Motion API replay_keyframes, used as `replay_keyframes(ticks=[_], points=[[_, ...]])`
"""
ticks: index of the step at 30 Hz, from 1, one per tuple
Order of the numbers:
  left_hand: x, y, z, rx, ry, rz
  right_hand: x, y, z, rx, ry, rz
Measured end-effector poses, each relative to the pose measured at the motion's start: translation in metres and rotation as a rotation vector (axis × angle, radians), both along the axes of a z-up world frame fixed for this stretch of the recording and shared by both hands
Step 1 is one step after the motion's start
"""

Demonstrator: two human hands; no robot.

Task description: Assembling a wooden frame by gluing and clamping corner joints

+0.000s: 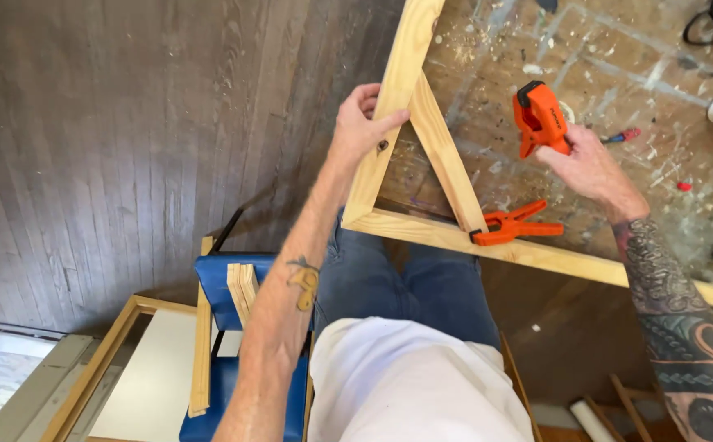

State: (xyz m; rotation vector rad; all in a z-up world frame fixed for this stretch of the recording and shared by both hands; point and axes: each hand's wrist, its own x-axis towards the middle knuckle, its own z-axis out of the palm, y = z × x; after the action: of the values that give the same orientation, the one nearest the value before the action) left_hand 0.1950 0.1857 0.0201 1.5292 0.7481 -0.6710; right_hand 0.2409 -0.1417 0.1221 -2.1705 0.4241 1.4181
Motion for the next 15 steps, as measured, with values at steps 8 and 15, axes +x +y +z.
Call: replay_keyframes(ticks=[8,15], points=[[-0.008,-0.001,-0.041,-0.243,0.058,-0.027,0.025,0.021,0.004,-0.011,0.191,0.210],[-0.006,-0.007,-0.055,-0.213,0.078,-0.039,0.026,0.005,-0.036,0.002,0.192,0.535]])
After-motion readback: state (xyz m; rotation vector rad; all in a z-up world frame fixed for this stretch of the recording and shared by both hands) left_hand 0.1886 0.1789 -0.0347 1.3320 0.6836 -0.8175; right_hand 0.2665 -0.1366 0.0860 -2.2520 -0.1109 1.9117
